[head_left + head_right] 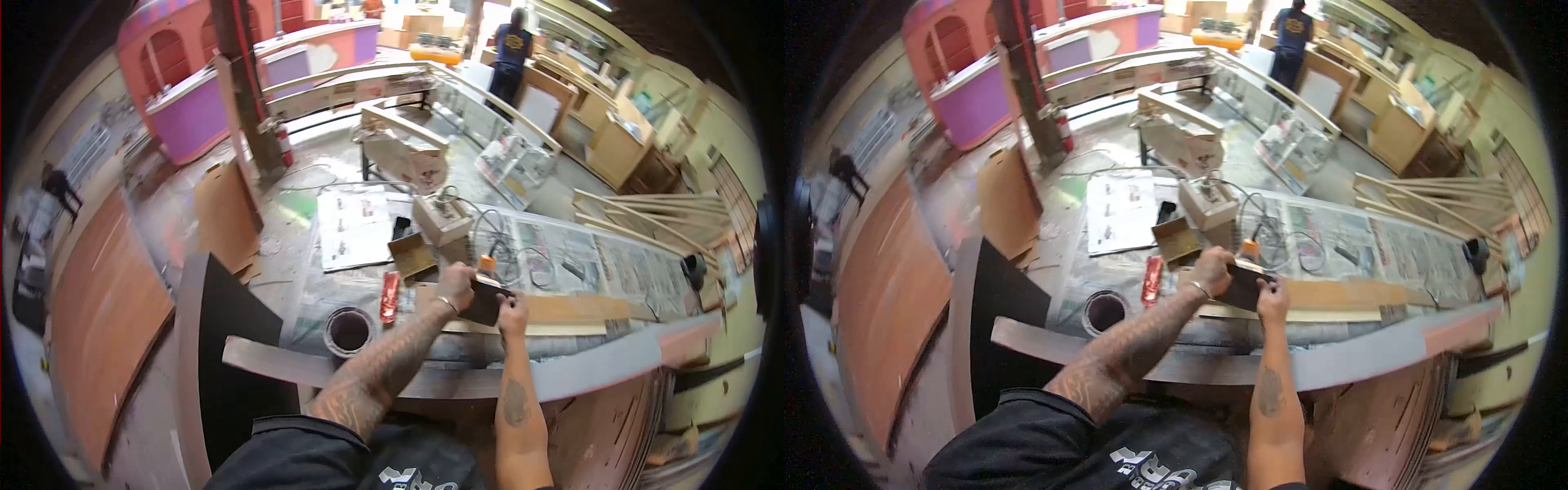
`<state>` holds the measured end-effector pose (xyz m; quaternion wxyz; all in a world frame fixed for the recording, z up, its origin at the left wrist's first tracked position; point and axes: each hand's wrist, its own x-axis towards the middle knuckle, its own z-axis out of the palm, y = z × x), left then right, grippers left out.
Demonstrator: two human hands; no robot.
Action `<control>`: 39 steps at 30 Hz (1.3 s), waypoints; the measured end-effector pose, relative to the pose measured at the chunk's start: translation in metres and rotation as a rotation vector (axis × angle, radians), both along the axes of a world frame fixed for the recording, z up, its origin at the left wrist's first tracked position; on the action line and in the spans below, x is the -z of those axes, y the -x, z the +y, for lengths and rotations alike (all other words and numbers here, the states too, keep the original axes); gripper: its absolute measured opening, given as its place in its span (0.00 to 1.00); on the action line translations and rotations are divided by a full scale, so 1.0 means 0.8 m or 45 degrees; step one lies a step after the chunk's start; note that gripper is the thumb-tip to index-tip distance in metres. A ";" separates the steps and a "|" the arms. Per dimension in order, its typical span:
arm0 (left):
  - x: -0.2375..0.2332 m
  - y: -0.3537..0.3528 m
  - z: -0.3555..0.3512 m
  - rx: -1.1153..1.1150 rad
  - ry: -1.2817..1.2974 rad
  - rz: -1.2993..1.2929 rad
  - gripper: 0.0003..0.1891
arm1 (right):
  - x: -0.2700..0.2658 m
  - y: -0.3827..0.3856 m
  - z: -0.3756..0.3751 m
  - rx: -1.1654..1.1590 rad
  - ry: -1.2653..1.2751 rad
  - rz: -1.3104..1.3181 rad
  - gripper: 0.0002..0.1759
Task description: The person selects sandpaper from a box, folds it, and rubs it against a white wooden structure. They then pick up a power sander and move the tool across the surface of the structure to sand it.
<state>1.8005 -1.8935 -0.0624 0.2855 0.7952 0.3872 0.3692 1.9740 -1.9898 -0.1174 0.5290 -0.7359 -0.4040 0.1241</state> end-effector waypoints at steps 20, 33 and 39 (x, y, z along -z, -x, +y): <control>0.027 0.019 -0.052 -0.001 -0.026 -0.051 0.01 | -0.029 0.023 -0.060 -0.178 0.015 -0.363 0.06; 0.031 0.026 -0.056 -0.015 -0.048 -0.045 0.05 | -0.038 0.018 -0.056 -0.272 0.122 -0.124 0.06; 0.012 0.034 -0.056 -0.027 -0.043 -0.110 0.08 | -0.052 0.032 -0.051 -0.297 0.061 -0.194 0.12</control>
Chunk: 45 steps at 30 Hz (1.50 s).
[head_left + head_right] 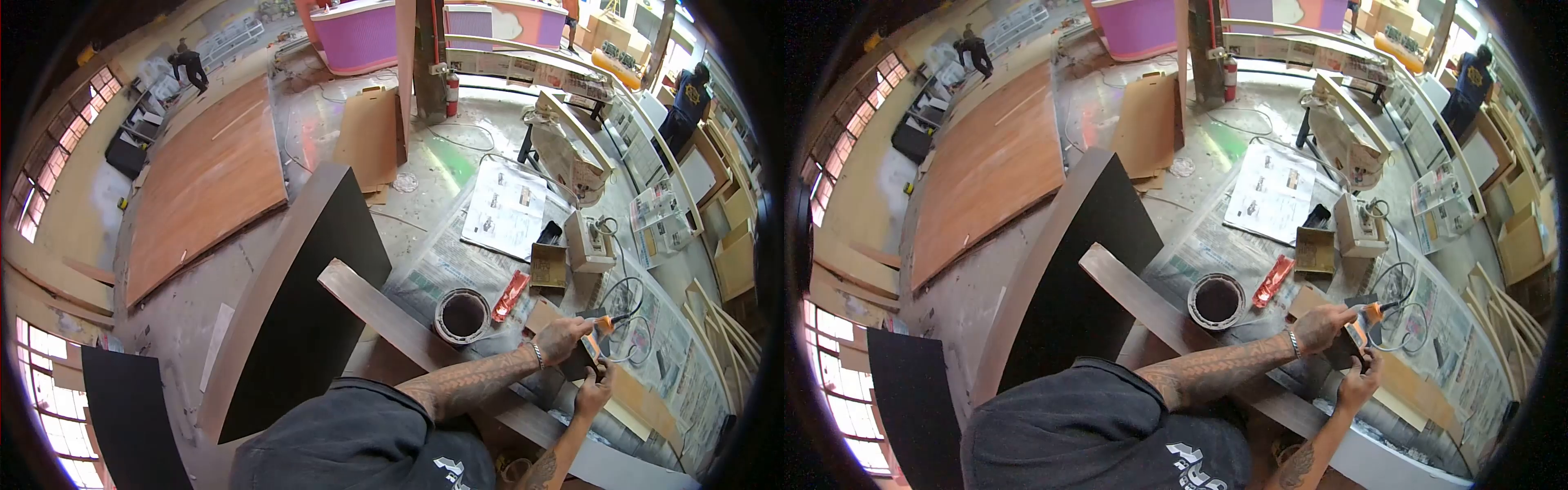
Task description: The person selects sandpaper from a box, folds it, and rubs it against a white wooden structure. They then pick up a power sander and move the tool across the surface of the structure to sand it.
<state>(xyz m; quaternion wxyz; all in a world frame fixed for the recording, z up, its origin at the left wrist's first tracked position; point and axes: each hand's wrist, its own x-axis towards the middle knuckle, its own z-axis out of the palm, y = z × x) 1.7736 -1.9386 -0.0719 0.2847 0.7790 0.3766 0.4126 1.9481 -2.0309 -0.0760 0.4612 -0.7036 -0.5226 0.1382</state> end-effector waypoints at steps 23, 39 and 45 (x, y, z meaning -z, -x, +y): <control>0.019 -0.001 0.006 0.036 -0.257 -0.076 0.08 | -0.014 0.005 0.000 -0.095 -0.050 -0.419 0.13; 0.024 -0.002 0.003 0.025 -0.433 0.060 0.10 | -0.031 0.017 -0.006 -0.131 0.068 -0.642 0.17; 0.024 -0.004 0.002 0.028 -0.422 0.089 0.11 | -0.042 0.029 -0.007 -0.124 0.103 -0.803 0.18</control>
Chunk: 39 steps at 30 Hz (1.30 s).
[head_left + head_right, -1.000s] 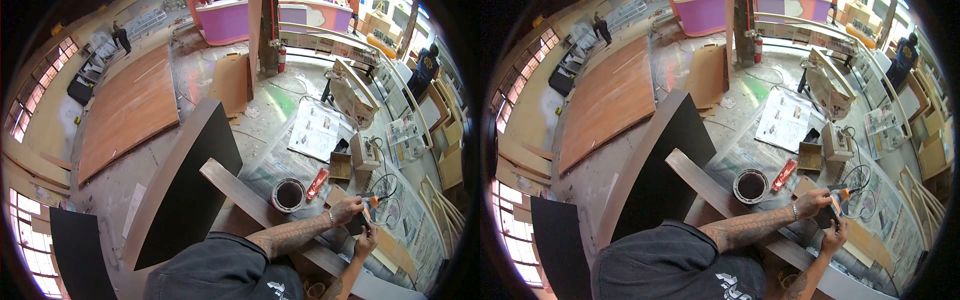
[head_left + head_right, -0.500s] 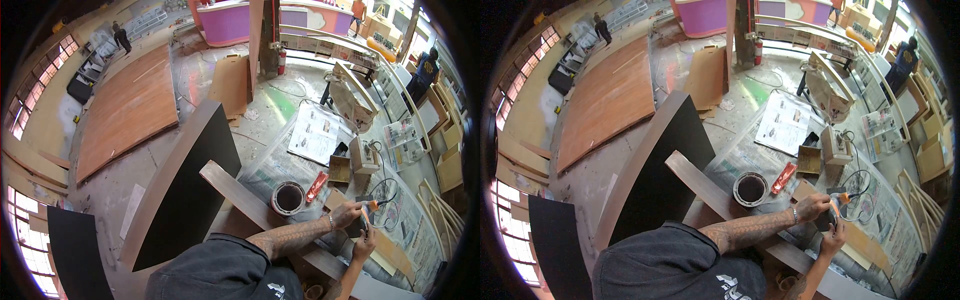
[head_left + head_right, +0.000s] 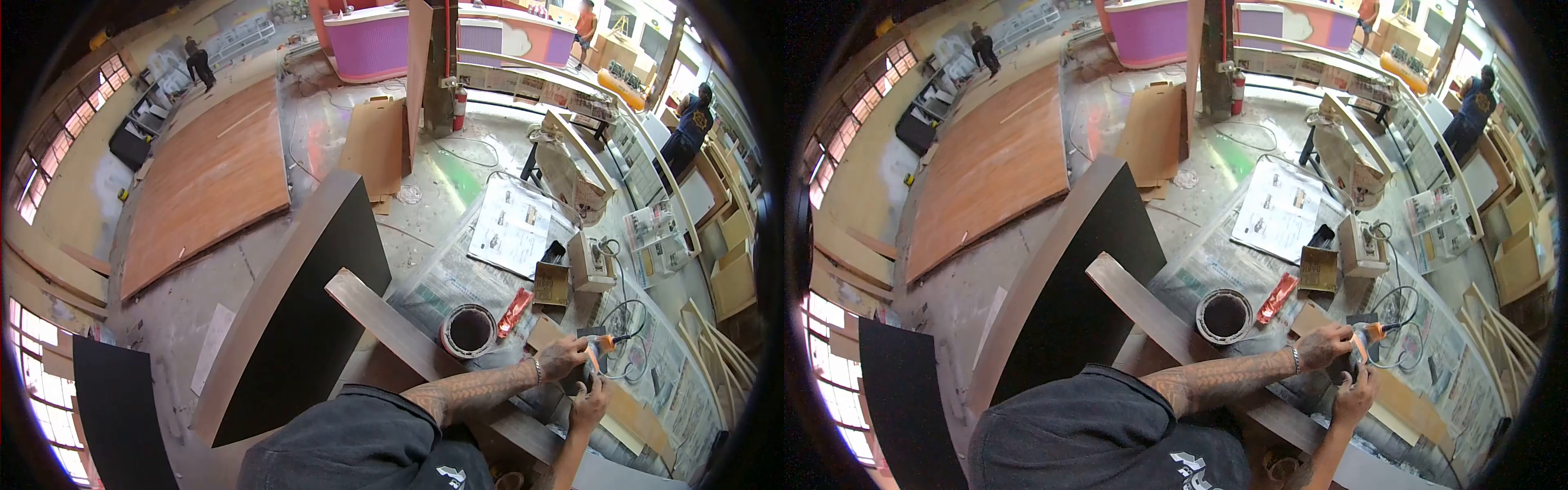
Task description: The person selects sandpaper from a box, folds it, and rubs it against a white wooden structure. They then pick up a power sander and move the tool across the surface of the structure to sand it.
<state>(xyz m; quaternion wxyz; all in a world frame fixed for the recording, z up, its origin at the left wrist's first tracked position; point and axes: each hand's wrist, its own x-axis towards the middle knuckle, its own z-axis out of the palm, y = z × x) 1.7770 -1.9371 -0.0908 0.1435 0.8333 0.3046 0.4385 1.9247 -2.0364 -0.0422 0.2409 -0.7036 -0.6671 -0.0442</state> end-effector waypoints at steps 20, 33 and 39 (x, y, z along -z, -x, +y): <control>-0.017 0.003 0.005 0.118 0.085 0.163 0.11 | -0.013 0.003 0.014 0.035 -0.016 0.081 0.15; -0.028 -0.007 0.002 -0.036 0.006 0.306 0.04 | -0.016 -0.002 0.019 -0.022 0.008 0.103 0.12; -0.023 -0.011 0.003 -0.020 -0.054 0.271 0.04 | -0.015 -0.005 0.020 -0.011 0.049 0.117 0.11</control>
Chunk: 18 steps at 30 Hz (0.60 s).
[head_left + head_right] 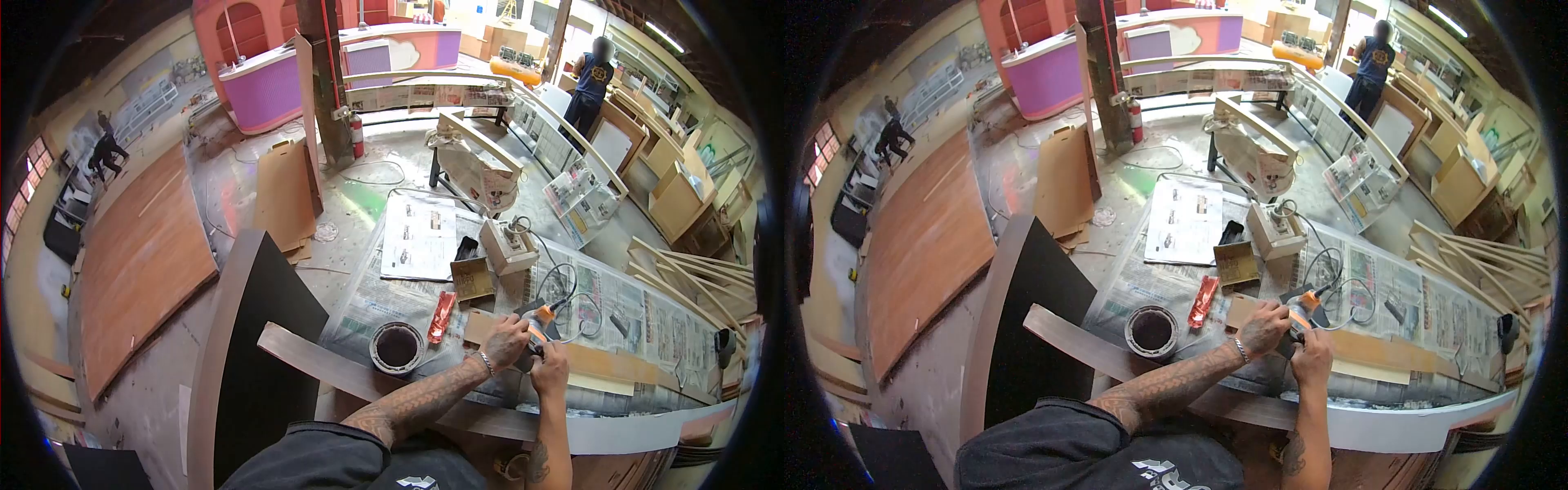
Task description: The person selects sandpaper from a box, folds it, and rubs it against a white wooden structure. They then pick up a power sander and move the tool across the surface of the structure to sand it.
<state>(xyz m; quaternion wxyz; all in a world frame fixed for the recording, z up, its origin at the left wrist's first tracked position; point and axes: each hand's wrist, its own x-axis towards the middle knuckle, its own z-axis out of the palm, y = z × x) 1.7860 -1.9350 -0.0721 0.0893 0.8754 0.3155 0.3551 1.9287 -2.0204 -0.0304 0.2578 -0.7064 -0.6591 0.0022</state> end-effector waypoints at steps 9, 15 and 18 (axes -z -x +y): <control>0.012 -0.014 0.005 -0.066 -0.009 0.007 0.04 | 0.005 -0.001 -0.004 0.028 0.113 0.028 0.09; 0.015 -0.015 0.005 -0.067 -0.049 -0.007 0.04 | 0.005 0.001 -0.004 0.051 0.090 0.014 0.09; 0.010 -0.013 0.002 -0.071 -0.078 -0.080 0.04 | 0.010 0.000 -0.006 0.083 0.050 0.003 0.09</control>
